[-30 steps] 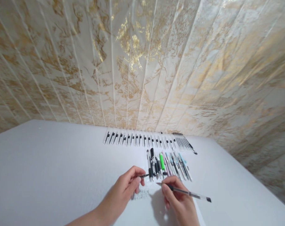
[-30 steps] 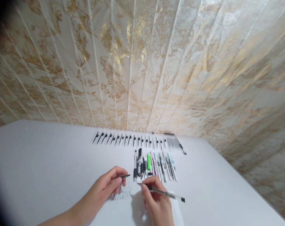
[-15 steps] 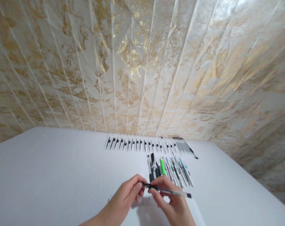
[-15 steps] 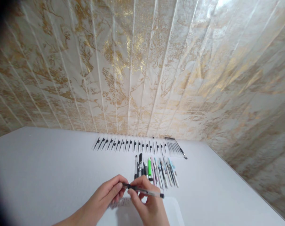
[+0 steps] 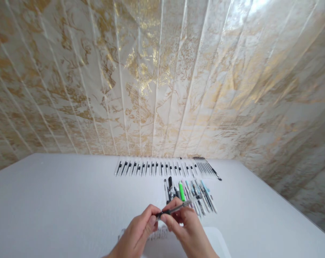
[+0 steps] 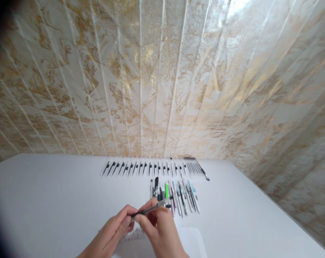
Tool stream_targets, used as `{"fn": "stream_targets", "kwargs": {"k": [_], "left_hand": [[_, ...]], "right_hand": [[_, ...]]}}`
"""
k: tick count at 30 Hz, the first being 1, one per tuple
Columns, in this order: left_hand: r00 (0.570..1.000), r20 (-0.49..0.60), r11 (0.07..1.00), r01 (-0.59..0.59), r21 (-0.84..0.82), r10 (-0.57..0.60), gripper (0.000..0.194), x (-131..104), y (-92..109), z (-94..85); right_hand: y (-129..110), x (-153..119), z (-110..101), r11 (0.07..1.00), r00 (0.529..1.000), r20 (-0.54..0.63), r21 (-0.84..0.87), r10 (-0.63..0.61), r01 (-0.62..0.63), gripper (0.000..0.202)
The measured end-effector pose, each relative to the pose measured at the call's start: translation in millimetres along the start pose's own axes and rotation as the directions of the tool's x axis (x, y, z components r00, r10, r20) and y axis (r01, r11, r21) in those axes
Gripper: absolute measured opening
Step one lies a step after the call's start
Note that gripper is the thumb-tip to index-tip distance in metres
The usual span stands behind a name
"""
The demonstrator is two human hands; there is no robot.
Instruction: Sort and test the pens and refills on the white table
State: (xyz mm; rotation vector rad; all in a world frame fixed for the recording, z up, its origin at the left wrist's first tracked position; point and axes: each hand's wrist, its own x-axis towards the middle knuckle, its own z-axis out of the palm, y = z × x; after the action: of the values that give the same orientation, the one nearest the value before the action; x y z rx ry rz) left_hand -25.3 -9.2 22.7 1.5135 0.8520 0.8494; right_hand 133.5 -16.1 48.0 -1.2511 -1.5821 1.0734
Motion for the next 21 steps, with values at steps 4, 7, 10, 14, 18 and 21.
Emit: {"fn": "stream_targets", "kwargs": {"k": [4, 7, 10, 14, 18, 21], "left_hand": [[0.993, -0.008, 0.976, -0.117, 0.184, 0.12, 0.034, 1, 1, 5.4], [0.988, -0.091, 0.955, -0.095, 0.281, 0.125, 0.023, 2, 1, 3.3], [0.982, -0.138, 0.937, -0.074, 0.342, 0.128, 0.017, 4, -1, -1.1], [0.984, -0.071, 0.908, -0.12, 0.401, 0.161, 0.018, 9, -4, -2.8], [0.971, -0.127, 0.897, -0.129, 0.424, 0.2, 0.021, 10, -11, 0.0], [0.969, -0.163, 0.895, -0.099, 0.435, 0.186, 0.021, 8, -16, 2.3]], "right_hand": [[-6, 18, -43, 0.991, 0.985, -0.11, -0.001, -0.132, 0.133, 0.029], [3, 45, -110, 0.933, 0.912, -0.344, -0.347, -0.225, 0.099, 0.029], [31, 67, -180, 0.568, 0.87, -0.48, -0.75, -0.112, -0.34, 0.037], [77, 83, -230, 0.369, 0.829, -0.557, -0.763, 0.039, -0.531, 0.036], [102, 100, -232, 0.269, 0.823, -0.556, -0.78, 0.115, -0.565, 0.035], [109, 109, -226, 0.262, 0.828, -0.546, -0.786, 0.13, -0.56, 0.038]]}}
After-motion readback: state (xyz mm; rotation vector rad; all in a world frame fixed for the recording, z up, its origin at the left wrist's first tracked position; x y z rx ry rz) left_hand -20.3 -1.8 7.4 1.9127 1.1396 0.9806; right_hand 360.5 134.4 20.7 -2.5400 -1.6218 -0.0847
